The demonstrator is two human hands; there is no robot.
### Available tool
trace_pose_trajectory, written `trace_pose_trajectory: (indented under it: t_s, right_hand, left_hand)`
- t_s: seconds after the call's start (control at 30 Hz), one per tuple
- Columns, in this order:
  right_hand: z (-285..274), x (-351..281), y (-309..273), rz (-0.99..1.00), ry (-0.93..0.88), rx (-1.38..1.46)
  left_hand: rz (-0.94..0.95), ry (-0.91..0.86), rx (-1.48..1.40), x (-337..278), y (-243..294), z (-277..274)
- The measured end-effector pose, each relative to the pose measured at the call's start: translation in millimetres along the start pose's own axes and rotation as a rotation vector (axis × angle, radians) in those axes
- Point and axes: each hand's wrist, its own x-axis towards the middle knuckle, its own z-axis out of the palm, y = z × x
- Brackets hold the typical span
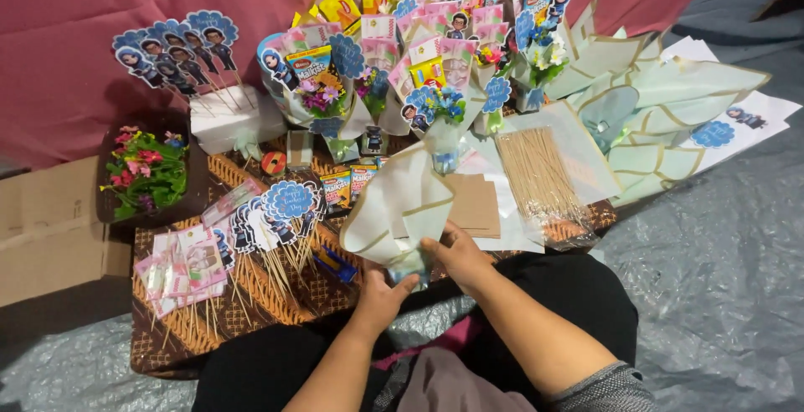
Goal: Assembling a decorative bouquet by folding wrapping paper and securing it with tape.
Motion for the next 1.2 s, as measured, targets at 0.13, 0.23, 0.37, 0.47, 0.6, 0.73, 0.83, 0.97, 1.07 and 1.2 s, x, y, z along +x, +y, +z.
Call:
trace_pose_trajectory:
  t_s: [0.13, 0.23, 0.37, 0.47, 0.6, 0.73, 0.83, 0.97, 1.07, 1.2]
  right_hand:
    - [-13.8, 8.9, 6.2, -0.035, -0.02, -0.074]
    - [-18.7, 8.5, 13.3, 0.01, -0.048, -0.275]
    - [-25.8, 13.1, 43.9, -0.076, -0.152, -0.481]
    - [-18.3, 9.3, 20.9, -0.007, -0.188, -0.497]
    - [-21.9, 10.3, 2.0, 0.066, -0.293, -0.478]
    - [1.4, -3.6, -4.5, 0.03, -0.276, -0.516]
    - [12.2, -9.9, -1.6, 0.012, -0.266, -0.581]
    - [16.9, -9.5, -3.0, -0.004, -0.219, -0.609]
    - [14.0, -5.4, 2.4, -0.016, -0.12, -0.568]
    - [1.4, 1.1, 7.2, -0.185, -0.097, -0.374]
  left_hand:
    - [0.005, 0.094, 0.007, 12.3, -41.5, -8.6]
    - [0.079, 0.106, -0.265, 6.4, 7.1, -7.6]
    - [0.033, 0.188, -0.345, -7.0, 54.0, -0.1]
    - [0.02, 0.225, -0.408, -3.8, 64.7, -7.6]
    - [-0.017, 0.243, -0.242, 8.2, 2.6, -23.6]
    - [-0.059, 0.287, -0.149, 6.9, 23.1, -22.9]
    - [-0.059, 0.31, -0.016, 5.6, 29.7, -19.3]
    - [-0.057, 0.342, -0.289, 0.9, 28.8, -12.0]
    - [-0.013, 0.168, -0.377, 3.6, -5.9, -13.1]
    - [-0.12, -0.033, -0.274, 6.4, -53.6, -7.9]
